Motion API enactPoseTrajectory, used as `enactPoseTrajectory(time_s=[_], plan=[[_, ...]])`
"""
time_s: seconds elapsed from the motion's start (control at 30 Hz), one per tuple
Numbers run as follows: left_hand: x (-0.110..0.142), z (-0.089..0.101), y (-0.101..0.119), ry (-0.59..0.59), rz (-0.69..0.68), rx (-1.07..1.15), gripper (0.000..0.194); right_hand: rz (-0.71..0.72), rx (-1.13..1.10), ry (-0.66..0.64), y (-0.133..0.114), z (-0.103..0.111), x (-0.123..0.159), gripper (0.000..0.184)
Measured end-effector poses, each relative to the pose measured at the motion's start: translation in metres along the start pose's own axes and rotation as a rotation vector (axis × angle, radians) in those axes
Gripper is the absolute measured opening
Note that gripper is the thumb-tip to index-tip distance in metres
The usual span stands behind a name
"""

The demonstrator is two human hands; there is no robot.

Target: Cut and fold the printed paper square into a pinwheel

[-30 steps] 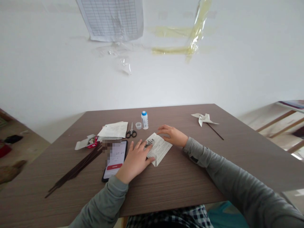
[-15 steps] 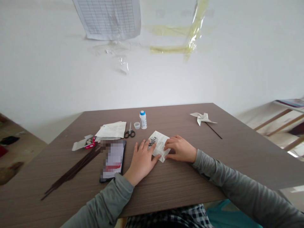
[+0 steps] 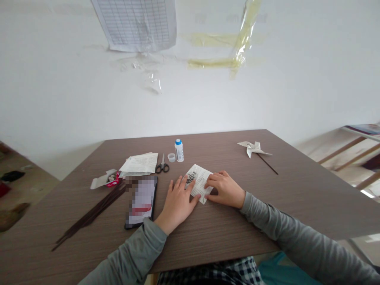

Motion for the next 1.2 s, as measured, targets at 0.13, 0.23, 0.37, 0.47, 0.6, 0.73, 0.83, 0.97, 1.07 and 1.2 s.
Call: enactPoseTrajectory(time_s=[0.13,0.23,0.37,0.47,0.6,0.73,0.83,0.97,1.07,1.2], plan=[[0.000,0.001,0.001,-0.019,-0.003,-0.020,0.060,-0.002,-0.005,0.014,-0.001,0.001,-0.002,0.011],[0.000,0.001,0.001,-0.017,-0.012,-0.012,0.060,0.011,-0.001,0.026,-0.001,0.001,-0.003,0.019],[0.001,0.001,0.000,-0.004,-0.016,0.000,0.059,0.020,0.002,0.048,-0.002,0.004,-0.003,0.038],[0.001,0.000,-0.001,0.001,-0.013,-0.011,0.059,0.018,-0.004,0.045,-0.002,0.004,-0.002,0.040],[0.001,0.000,-0.001,0.006,-0.022,-0.003,0.059,-0.006,-0.008,0.052,0.001,0.002,-0.002,0.031],[0.001,0.001,-0.002,0.010,-0.029,0.013,0.060,-0.076,-0.037,0.071,0.009,-0.004,-0.002,0.027],[0.002,0.001,-0.003,0.020,-0.020,0.019,0.059,-0.149,-0.082,0.103,0.016,-0.009,-0.001,0.028],[0.003,0.003,-0.005,0.036,-0.004,0.051,0.055,-0.263,-0.144,0.186,0.024,-0.012,0.001,0.020],[0.003,0.004,-0.004,0.018,-0.010,0.081,0.054,-0.328,-0.139,0.215,0.027,-0.012,0.002,0.013],[0.003,0.007,-0.001,-0.021,-0.013,0.106,0.055,-0.336,-0.107,0.171,0.025,-0.012,0.001,0.010]])
Point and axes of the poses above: each hand's wrist, its own x-axis away from the middle knuckle, its own z-axis out of the back of the hand, y = z × x, the point moved 5 cm from there along -x, towards the middle knuckle, and after that the axes turned 13 degrees about y, right-handed, at the moved point
